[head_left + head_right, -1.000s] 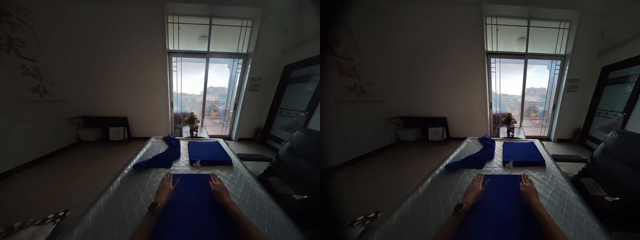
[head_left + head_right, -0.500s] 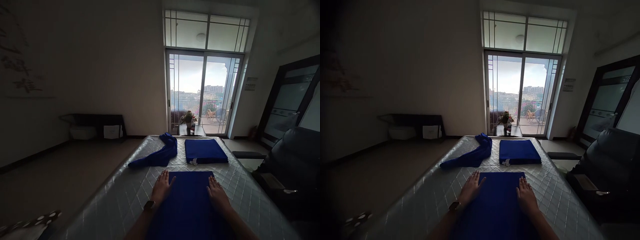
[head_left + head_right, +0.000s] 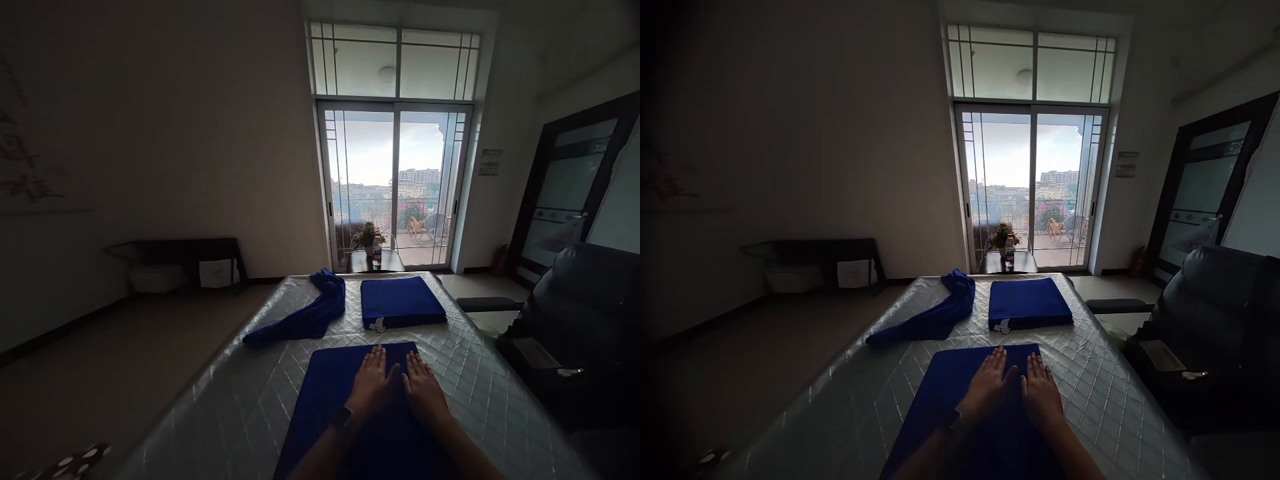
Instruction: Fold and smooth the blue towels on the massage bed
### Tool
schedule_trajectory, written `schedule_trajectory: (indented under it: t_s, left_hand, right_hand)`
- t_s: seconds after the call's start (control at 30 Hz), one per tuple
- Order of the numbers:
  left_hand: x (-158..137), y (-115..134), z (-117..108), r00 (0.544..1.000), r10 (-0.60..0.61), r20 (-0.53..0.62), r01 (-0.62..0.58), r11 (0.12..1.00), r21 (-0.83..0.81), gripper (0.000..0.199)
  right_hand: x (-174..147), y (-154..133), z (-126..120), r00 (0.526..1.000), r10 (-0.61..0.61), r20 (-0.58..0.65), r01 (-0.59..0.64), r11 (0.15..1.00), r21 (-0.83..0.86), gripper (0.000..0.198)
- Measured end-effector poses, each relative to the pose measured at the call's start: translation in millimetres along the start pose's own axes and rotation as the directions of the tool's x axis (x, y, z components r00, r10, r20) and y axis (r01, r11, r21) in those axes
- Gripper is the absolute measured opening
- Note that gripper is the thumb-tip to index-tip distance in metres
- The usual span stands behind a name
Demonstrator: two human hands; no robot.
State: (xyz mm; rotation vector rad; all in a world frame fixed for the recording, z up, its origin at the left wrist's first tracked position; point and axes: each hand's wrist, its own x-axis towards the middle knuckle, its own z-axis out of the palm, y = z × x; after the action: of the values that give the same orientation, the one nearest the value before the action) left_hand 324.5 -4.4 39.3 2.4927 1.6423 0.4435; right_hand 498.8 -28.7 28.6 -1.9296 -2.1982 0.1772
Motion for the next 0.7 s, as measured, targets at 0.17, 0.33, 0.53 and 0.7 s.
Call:
schedule_trajectory:
  t_s: [0.17, 0.33, 0.53, 0.7]
  left_hand:
    - [1.6, 53.6, 16.1, 0.992, 0.098, 0.077, -0.085, 0.983, -0.162, 0.082]
    - [-12.4, 0.2, -1.6, 0.996, -0.060, 0.064, 0.063, 0.996, -0.057, 0.085]
    - [-44.3, -106.2, -22.6, 0.969, -0.245, -0.020, 0.246, 0.965, 0.094, 0.086]
    - [-59.9, -148.4, -18.8, 0.951, -0.291, -0.107, 0.303, 0.946, 0.115, 0.085]
  right_hand:
    - [0.7, 5.3, 3.6, 0.998, -0.065, 0.007, 0.066, 0.995, -0.069, 0.066]
    - [1.3, 0.9, 0.5, 1.000, 0.005, -0.004, -0.005, 1.000, 0.003, 0.067]
    - [0.5, -2.0, -3.4, 1.000, 0.020, 0.012, -0.021, 0.999, 0.034, 0.068]
    - [0.2, -1.8, -2.7, 1.000, 0.000, -0.002, 0.000, 1.000, 0.016, 0.067]
